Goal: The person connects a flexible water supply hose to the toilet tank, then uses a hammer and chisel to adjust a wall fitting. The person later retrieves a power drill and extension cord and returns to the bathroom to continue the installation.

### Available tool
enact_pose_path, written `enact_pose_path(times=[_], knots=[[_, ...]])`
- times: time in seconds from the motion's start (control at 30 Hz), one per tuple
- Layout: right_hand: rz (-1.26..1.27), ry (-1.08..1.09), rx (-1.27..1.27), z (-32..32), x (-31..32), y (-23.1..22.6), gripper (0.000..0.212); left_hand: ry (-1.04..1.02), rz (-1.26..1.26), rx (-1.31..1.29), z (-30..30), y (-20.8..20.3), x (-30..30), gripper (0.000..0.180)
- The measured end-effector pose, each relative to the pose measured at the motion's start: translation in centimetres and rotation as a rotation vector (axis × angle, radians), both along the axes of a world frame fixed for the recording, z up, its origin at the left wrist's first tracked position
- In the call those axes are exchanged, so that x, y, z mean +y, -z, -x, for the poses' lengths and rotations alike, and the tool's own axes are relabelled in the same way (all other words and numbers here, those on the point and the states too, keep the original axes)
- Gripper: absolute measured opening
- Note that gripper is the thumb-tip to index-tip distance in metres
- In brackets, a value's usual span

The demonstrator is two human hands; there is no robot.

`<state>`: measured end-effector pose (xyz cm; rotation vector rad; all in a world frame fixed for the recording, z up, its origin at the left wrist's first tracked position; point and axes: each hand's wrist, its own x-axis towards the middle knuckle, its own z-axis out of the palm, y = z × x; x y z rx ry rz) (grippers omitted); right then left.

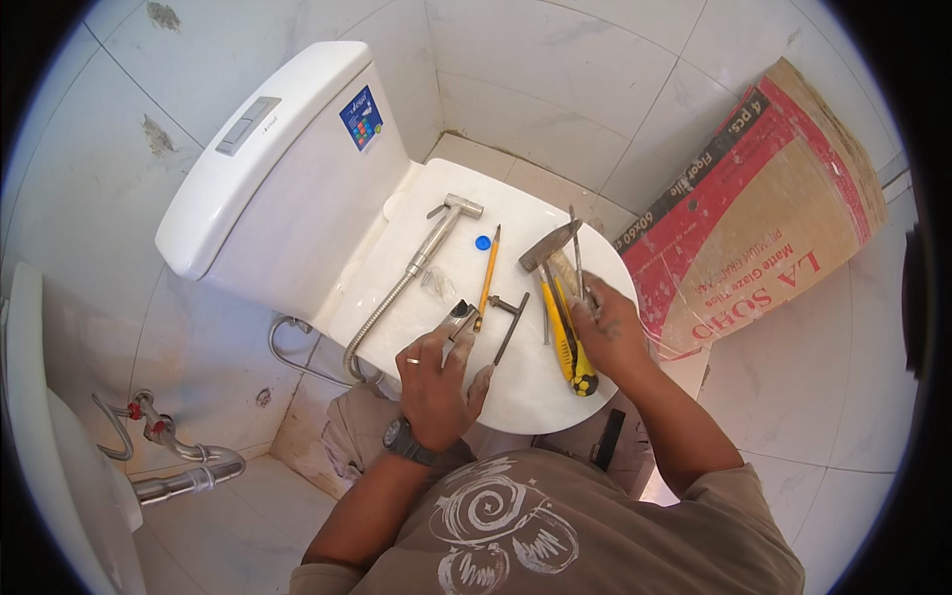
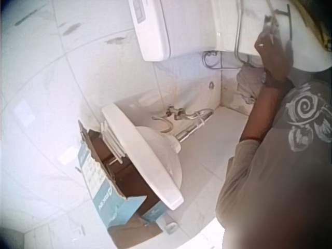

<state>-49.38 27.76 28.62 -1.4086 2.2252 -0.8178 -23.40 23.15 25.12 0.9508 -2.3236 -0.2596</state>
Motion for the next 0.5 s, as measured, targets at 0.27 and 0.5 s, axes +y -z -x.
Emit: enact_pose_path(times=[0.27, 0.5], knots=[[-0.074, 0.053, -0.210, 0.7, -0.6, -1.5, 0.050, -0.027, 0.032, -0.071, 0.7, -0.8, 0.7, 0.044], [-0.014, 0.043, -0.103, 0.5, -0.3, 0.4, 0.051, 0.298, 0.108, -0.176, 4.9, -1.7, -0.6, 0.027]])
